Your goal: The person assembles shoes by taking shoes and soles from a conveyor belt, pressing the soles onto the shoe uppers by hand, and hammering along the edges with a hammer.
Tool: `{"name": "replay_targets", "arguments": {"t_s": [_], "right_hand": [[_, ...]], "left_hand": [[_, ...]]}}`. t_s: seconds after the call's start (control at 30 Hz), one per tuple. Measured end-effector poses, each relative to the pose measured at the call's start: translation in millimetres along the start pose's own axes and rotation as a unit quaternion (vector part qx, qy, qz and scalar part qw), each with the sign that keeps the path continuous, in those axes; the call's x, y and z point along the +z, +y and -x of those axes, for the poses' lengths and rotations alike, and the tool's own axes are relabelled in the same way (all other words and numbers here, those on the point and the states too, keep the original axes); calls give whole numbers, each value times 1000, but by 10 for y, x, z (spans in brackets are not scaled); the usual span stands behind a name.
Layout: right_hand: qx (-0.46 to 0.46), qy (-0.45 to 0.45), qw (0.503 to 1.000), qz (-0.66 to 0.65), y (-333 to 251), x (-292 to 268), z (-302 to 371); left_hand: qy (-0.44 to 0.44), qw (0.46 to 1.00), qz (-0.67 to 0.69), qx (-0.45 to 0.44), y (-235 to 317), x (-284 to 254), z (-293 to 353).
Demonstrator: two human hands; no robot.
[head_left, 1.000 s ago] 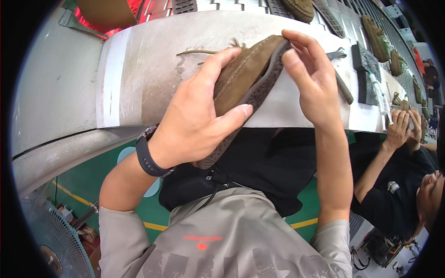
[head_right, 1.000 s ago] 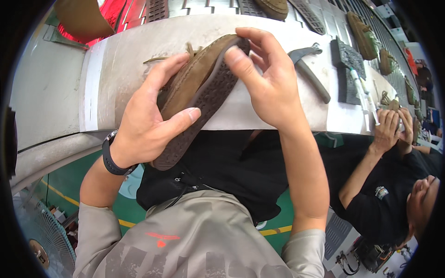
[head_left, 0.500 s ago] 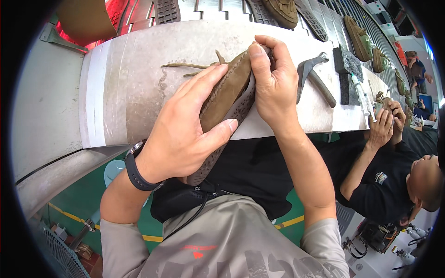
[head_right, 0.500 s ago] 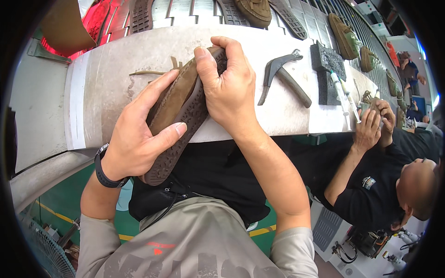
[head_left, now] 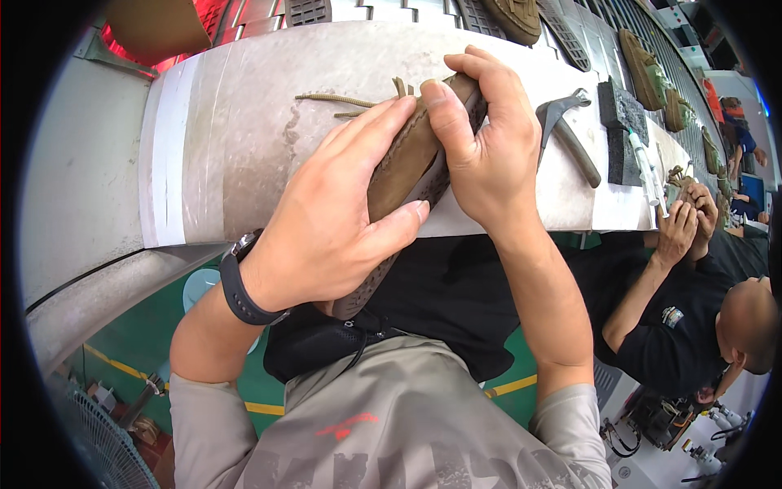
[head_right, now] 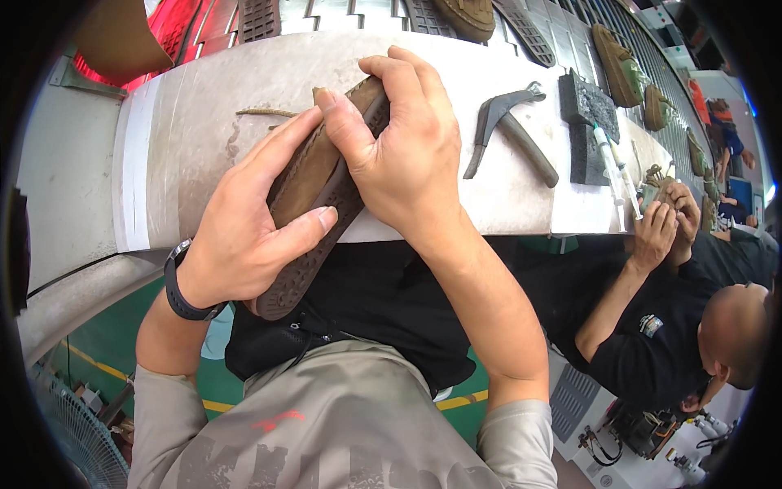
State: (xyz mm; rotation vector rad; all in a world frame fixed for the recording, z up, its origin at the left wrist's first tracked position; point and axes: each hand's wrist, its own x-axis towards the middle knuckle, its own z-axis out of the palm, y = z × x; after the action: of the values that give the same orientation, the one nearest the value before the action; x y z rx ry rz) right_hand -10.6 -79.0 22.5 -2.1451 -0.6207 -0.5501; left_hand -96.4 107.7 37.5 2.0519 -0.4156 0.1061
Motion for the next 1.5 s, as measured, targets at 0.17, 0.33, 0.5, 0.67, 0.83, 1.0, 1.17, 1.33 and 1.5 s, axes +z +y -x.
{"name": "replay_targets", "arguments": {"t_s": [0.17,0.33,0.5,0.67,0.83,1.0,1.17,1.33,1.5], "right_hand": [[-16,2,999,29,-69,34,49],[-7,-13,998,66,-74,10,45],[183,-87,954,-222,97,-160,-235],[81,-44,991,-96,40,17,-272],[115,-142,983,-25,-1,-17,-425],[168,-192,967,-8,71,-44,-538],[203,-183,961,32,4,61,-587],[231,-241,942,15,-81,-210,-218],[211,-324,921,52,-391,-693,343]], "left_hand": [[-11,1000,-19,10,-14,-5,-33],[-34,999,-21,-5,60,-27,-104],[-69,995,-63,-42,-75,-49,-327],[-83,995,-23,-54,-17,-40,-378],[-87,994,37,-61,-43,-85,-383],[31,991,118,-53,-174,-262,-34],[229,967,19,110,-188,42,927],[408,913,10,-22,-296,-124,513],[269,952,135,-63,-609,-397,-444]]}}
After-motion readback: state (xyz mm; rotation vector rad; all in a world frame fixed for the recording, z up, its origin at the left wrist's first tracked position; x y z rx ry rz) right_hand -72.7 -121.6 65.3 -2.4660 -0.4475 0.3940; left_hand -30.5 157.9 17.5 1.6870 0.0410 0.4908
